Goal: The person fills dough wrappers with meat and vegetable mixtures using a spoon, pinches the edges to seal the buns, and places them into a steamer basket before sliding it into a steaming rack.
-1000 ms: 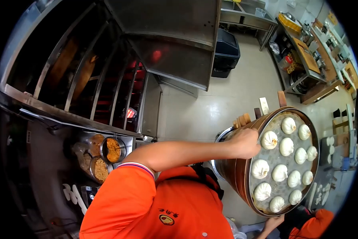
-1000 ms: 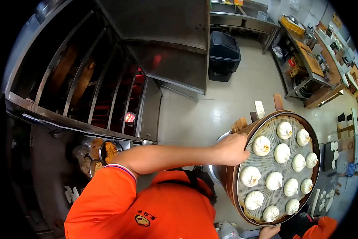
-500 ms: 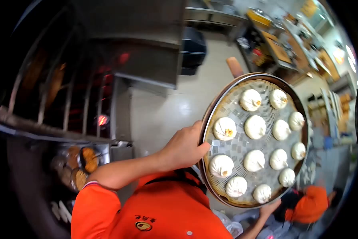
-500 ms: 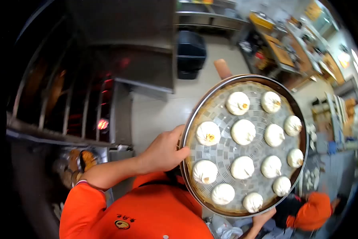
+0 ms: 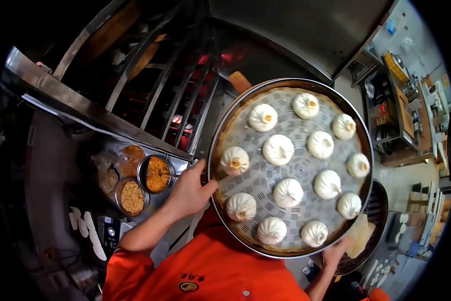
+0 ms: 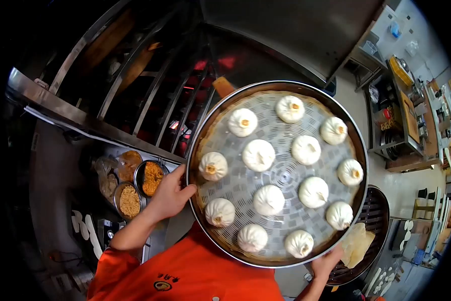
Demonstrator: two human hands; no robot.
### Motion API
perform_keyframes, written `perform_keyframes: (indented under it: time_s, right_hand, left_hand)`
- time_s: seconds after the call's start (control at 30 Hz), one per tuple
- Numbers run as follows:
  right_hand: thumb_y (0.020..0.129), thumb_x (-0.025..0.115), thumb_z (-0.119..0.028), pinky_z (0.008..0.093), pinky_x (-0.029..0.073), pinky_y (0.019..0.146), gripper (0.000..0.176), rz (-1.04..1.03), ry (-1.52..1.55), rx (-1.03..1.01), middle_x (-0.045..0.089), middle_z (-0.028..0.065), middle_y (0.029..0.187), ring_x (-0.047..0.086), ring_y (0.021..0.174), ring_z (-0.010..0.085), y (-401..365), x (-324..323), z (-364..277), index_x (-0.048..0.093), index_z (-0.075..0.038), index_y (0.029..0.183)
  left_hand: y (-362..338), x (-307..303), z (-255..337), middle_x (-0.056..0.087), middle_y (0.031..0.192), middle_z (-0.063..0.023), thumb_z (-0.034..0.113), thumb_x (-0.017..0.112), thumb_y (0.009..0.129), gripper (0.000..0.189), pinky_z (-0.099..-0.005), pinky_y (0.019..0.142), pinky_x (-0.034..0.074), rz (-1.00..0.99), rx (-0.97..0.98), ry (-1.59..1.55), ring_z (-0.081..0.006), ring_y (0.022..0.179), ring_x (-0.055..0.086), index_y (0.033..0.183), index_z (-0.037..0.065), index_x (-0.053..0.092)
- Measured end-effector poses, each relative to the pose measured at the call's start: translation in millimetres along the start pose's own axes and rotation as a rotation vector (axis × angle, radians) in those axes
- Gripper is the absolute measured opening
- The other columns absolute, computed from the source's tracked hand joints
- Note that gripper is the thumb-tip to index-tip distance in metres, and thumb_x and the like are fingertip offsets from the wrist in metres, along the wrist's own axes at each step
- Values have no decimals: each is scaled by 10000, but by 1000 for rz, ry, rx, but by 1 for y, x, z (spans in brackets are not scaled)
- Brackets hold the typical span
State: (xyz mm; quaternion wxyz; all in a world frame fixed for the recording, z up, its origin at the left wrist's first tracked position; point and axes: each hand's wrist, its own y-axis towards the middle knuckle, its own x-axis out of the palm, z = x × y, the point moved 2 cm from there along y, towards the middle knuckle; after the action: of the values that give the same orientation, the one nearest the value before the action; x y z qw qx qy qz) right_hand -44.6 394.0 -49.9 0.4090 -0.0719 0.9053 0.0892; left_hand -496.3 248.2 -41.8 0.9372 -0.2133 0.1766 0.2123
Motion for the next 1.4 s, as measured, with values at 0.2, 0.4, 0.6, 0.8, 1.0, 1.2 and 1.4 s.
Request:
perform_keyframes:
  time_s: [0.2,0.4,0.6,0.8,1.0,1.2,1.4]
  right_hand:
    - [761,595,24,386,523,697,193,-221,-51,-74,662,249,805,662,737,411,52,-6,-13,690,33,929]
    - [793,637,29,360,509,631,115,-141,132,-234,650,256,760,653,634,316,80,5,9,688,42,895]
    - [783,638,13,321,418,538,48,-197,-17,-269,550,159,620,471,575,121,105,7,34,639,42,821]
    - [789,660,-13,357,445,555,57,-209,50,-386,599,193,660,547,564,209,117,21,42,638,37,806]
    - [801,641,-23,370,464,564,66,-235,78,-581,628,205,700,569,559,288,146,36,47,658,32,832]
    - [781,676,-27,383,492,582,88,-356,68,-582,627,207,721,600,579,287,183,48,61,669,21,854]
    - [755,637,11,441,508,637,41,-386,77,-690,632,234,743,615,683,447,224,64,67,620,12,793]
  left_hand:
    - [-13,14,-10,741,958,-220,78,632,879,338,-379,797,556,177,82,-217,-277,871,743,1186,-63,623]
    - [-18,29,-17,731,914,-251,90,623,871,310,-388,782,549,218,104,-230,-331,850,737,1121,-95,618]
    - [-31,44,-17,714,958,-303,222,651,850,359,-499,816,546,346,104,-13,-464,934,704,1059,-68,629]
    - [-45,47,-4,700,984,-323,234,656,867,408,-534,862,527,371,22,-13,-513,978,673,1119,-77,583]
    - [-57,74,-4,693,965,-329,203,647,889,383,-530,838,530,452,14,-64,-499,961,674,1139,-72,560]
    - [-72,108,-6,709,935,-310,176,660,888,379,-512,800,551,518,-101,-100,-495,935,689,1156,-70,554]
    - [-77,140,-25,717,956,-308,178,680,892,402,-504,789,558,615,-118,-107,-477,925,706,1184,-67,551]
